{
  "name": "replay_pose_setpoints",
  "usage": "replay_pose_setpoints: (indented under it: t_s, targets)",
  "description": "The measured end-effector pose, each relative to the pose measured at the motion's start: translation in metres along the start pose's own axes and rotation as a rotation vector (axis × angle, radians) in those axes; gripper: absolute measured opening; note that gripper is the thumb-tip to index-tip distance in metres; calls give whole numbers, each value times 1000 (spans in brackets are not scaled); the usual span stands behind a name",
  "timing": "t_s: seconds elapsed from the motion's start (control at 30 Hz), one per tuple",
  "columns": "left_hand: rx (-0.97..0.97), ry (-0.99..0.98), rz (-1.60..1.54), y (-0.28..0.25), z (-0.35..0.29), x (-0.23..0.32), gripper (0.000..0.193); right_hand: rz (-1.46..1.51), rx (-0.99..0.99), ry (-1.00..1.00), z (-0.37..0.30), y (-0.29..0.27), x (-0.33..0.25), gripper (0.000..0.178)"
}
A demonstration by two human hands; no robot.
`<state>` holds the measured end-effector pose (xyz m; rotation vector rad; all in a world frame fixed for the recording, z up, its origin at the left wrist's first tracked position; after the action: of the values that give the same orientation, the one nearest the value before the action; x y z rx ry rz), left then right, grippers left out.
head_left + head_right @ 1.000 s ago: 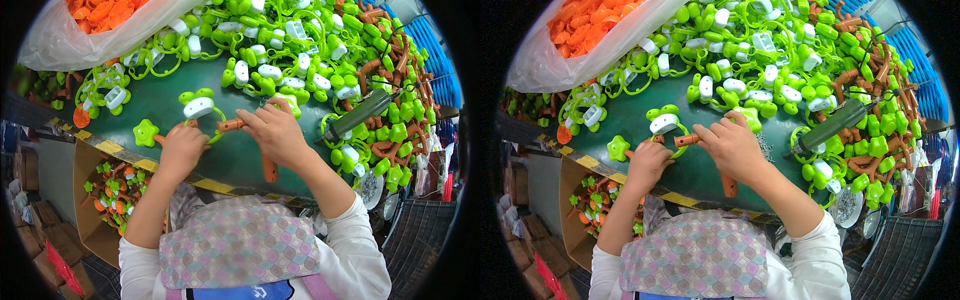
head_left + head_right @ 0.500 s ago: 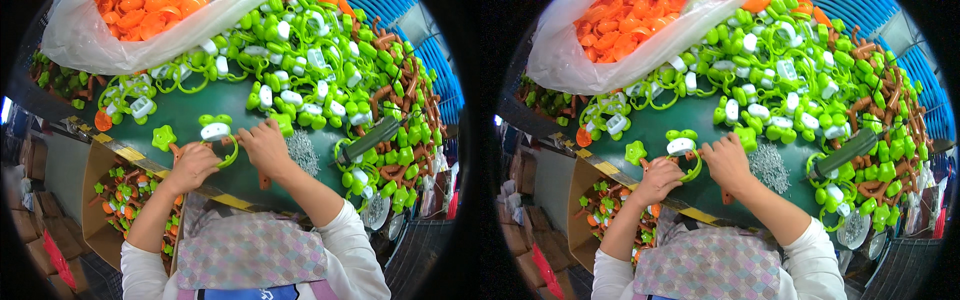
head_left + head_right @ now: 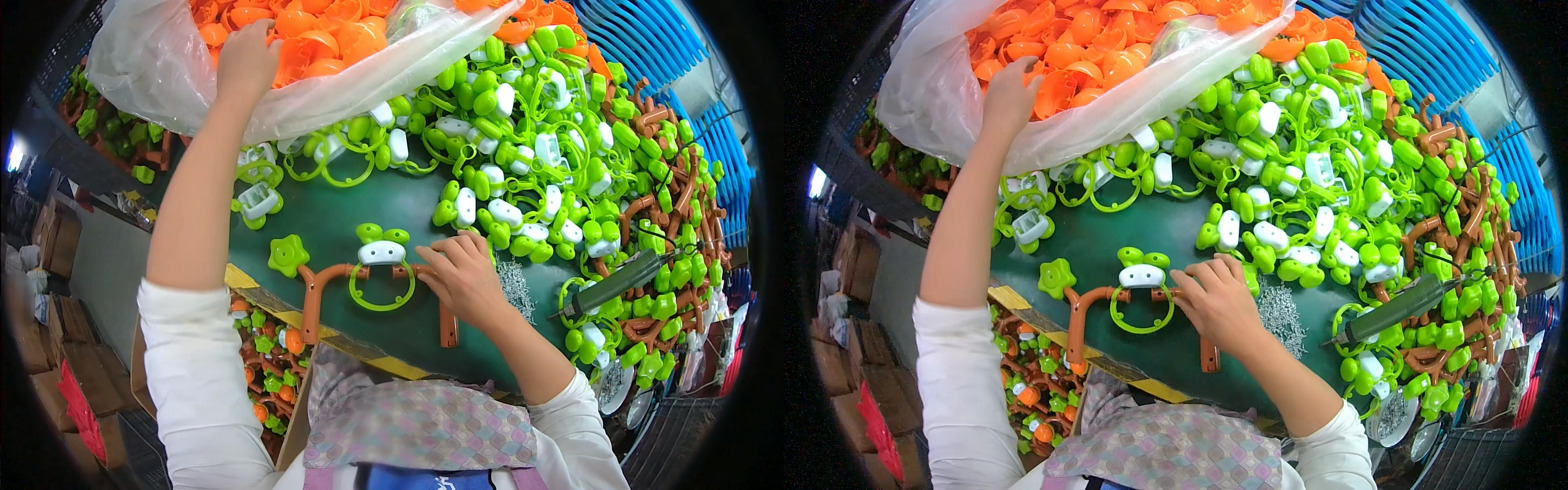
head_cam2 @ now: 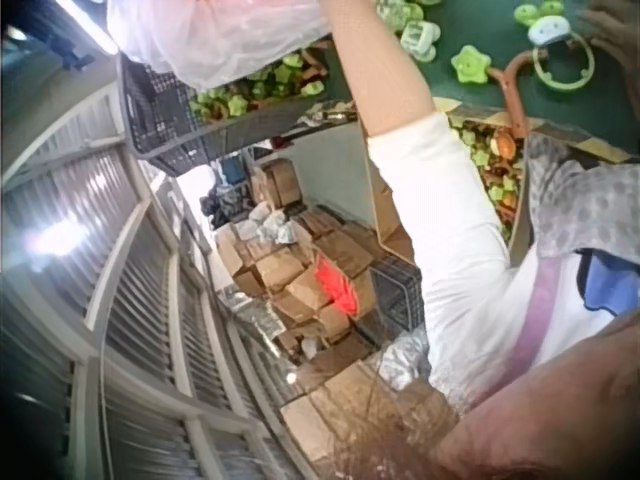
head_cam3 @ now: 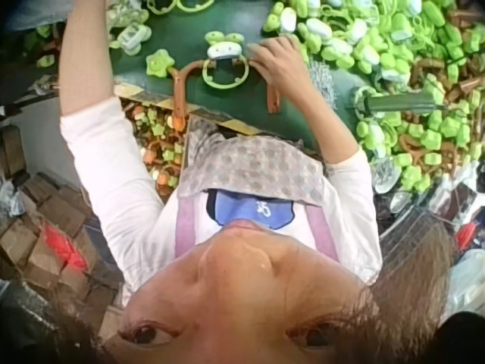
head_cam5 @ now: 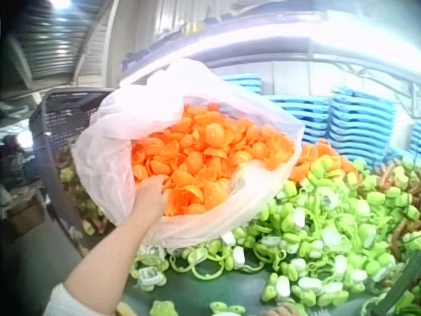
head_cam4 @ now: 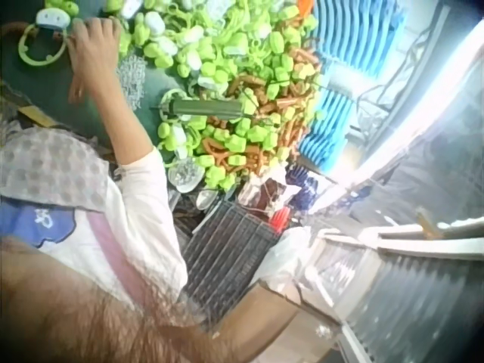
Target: The person assembles colorful plastic toy components on a green workbench. They pick up green and orange parts, insert screws, and use a power screwdriver to fasten them together, then place the completed toys into a cardboard box.
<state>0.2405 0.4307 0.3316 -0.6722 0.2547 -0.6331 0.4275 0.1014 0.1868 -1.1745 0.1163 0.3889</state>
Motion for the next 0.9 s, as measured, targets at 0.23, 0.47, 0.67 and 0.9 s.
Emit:
replay_pose_setpoints:
  t_s: [0.23,0.47,0.67,0.9]
  targets:
    - [132,-212,64,-2,-1,-19,39,91,19,-8,-7,-7,9,41]
    - [-52,-156,-681,-78,-143,151,45,149,440,-265,4,-61,-51,39]
    - [-569,-991,-1582,-58,-272,203,47,11,219,-292,-17,-23,-63,35]
    - [-459,292,-588,-76,-277,202,39,485,-15,91,-34,-26,-6,26]
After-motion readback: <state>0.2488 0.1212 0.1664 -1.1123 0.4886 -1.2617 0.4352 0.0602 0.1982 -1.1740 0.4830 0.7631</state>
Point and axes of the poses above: each hand's wrist, its own z-axis towards the middle knuckle, its own y-axis out of the palm, x = y × z, the point moved 8 cm from there along z, towards the middle knuckle, and after that the axes turned 8 degrees about y, right-handed, at the moved point
